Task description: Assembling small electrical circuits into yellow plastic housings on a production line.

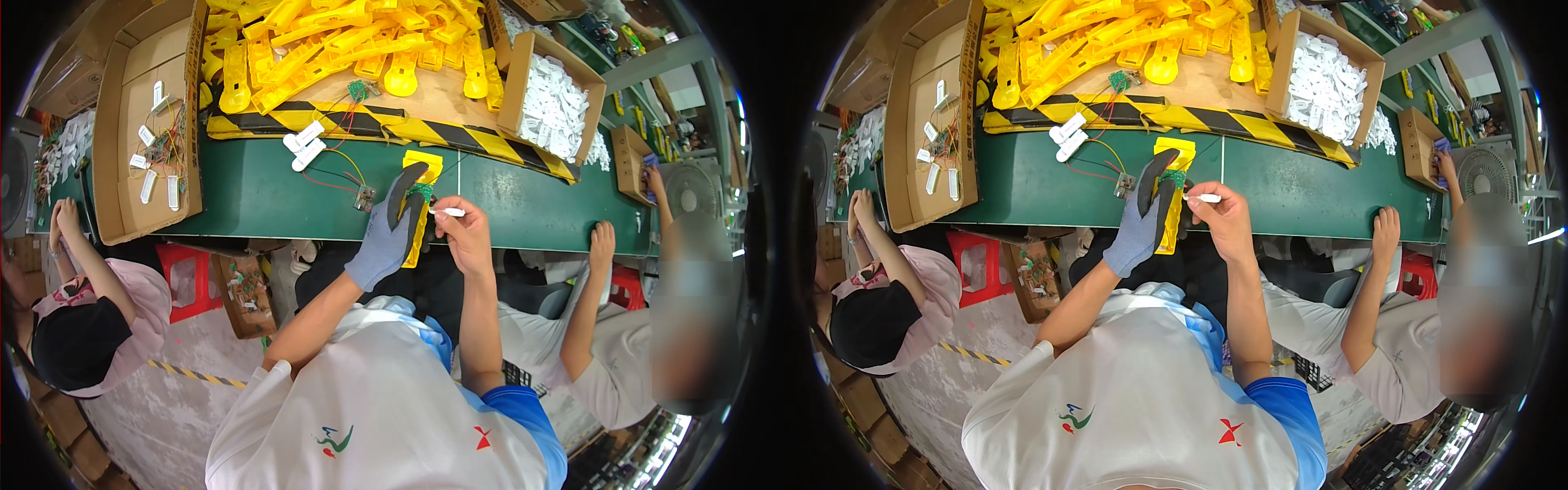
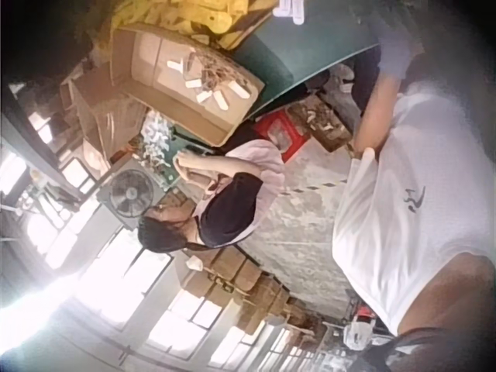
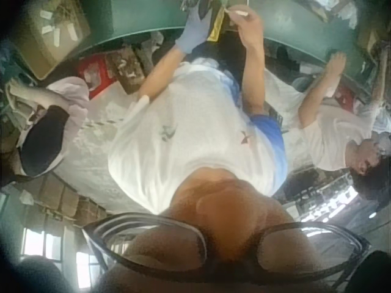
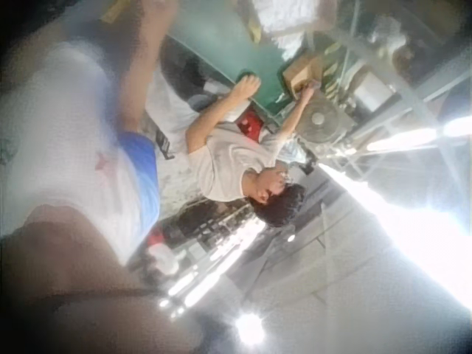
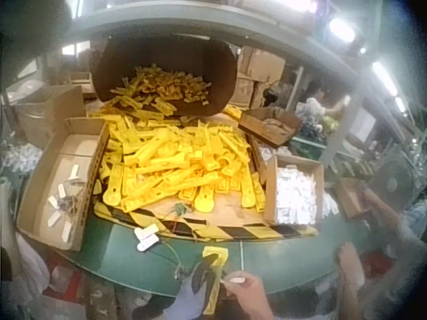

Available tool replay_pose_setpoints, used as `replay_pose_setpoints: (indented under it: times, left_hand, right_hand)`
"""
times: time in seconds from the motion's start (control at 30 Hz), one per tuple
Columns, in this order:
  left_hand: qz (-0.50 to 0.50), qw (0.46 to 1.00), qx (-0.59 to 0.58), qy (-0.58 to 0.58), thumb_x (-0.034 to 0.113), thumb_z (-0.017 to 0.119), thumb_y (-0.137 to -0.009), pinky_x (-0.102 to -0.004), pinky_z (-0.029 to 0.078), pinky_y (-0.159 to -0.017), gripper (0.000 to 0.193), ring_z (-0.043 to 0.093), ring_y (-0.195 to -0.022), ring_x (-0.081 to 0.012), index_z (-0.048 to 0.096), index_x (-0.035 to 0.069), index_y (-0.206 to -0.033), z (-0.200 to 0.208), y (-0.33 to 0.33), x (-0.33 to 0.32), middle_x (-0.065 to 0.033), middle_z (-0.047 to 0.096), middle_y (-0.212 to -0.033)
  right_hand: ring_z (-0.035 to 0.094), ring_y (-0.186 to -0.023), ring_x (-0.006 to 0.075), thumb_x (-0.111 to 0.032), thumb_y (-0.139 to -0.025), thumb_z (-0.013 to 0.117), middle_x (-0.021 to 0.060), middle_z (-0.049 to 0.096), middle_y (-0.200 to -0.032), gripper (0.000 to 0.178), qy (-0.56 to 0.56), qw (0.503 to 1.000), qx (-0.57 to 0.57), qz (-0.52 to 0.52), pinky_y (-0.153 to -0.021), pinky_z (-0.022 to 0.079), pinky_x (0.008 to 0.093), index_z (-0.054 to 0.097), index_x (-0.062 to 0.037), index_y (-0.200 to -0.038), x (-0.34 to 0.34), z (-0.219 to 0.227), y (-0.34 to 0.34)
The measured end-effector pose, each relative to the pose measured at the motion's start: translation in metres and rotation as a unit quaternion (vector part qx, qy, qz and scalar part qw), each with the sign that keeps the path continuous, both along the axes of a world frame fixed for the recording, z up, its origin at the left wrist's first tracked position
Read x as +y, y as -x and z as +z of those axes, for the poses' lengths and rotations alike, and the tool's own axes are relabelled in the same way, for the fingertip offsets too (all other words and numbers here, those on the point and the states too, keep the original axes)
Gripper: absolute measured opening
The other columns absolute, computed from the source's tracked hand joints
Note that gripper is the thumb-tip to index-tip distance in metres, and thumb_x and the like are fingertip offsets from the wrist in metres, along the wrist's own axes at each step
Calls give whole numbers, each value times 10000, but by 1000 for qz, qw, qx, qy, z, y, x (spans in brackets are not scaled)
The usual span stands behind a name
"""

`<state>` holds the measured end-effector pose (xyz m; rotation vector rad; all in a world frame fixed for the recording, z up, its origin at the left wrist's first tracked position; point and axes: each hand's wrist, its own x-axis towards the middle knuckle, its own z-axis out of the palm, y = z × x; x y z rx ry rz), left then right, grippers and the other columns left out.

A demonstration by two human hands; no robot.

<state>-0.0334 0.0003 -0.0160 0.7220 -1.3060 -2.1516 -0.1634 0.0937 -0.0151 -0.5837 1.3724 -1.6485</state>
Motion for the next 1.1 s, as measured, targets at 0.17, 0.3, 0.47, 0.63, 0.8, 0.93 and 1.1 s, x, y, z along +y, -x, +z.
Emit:
replay_pose_setpoints:
  times: [0.17, 0.3, 0.47, 0.63, 0.8, 0.93, 1.1]
  left_hand:
    - [33, 989, 14, 147, 140, 483, -1005, -283, 490, -832, 429, 608, -969, -134, 429, 89, -1427, 1, 3, -2, -105, 625, -1123]
    - [11, 992, -6, 128, 143, 486, -999, -312, 475, -905, 419, 603, -1039, -169, 448, 58, -1408, -6, 2, -4, -128, 602, -1231]
    - [13, 991, -15, 133, 142, 496, -986, -342, 453, -960, 400, 594, -1118, -245, 480, 36, -1372, 3, 1, -3, -170, 591, -1268]
    - [35, 970, -16, 240, 131, 497, -976, -362, 457, -965, 385, 592, -1150, -328, 495, 28, -1347, -8, 5, -1, -200, 587, -1275]
    - [9, 975, -42, 217, 111, 480, -973, -320, 468, -913, 391, 601, -1052, -213, 490, 48, -1358, -2, 4, -1, -160, 606, -1218]
    - [30, 948, -40, 315, 90, 474, -959, -344, 481, -891, 392, 624, -1046, -288, 488, 42, -1348, -10, 6, -2, -193, 604, -1219]
    - [13, 951, -69, 302, 102, 497, -954, -364, 502, -822, 354, 644, -960, -307, 494, 39, -1302, -10, 4, -1, -195, 624, -1142]
  right_hand:
    - [539, -693, 66, -32, -869, 682, 13, 618, -842, 144, 11, 998, 6, 66, -618, 447, 203, 654, -6, -1009, 8, -8, 9]
    - [539, -719, 65, -34, -869, 681, 11, 616, -865, 220, 13, 999, -2, 37, -631, 438, 198, 620, -7, -1078, 2, -8, 6]
    - [601, -927, 104, -25, -881, 673, 65, 633, -1041, 494, 37, 998, 43, -16, -830, 502, 252, 508, 43, -1342, -5, 1, -11]
    - [619, -990, 137, -11, -902, 648, 97, 637, -1104, 551, 34, 999, 31, -7, -897, 508, 285, 445, 49, -1411, 3, -3, -7]
    - [638, -967, 146, -3, -913, 633, 118, 660, -1106, 475, 10, 999, 42, -11, -869, 525, 290, 499, 57, -1365, 5, 0, -2]
    - [649, -987, 159, 8, -913, 635, 147, 672, -1128, 440, -15, 999, 46, -2, -880, 528, 296, 525, 66, -1335, 7, 4, -2]
    - [648, -1020, 170, 43, -907, 627, 161, 668, -1147, 426, 7, 999, 50, 8, -911, 522, 301, 535, 70, -1322, 5, 6, -1]
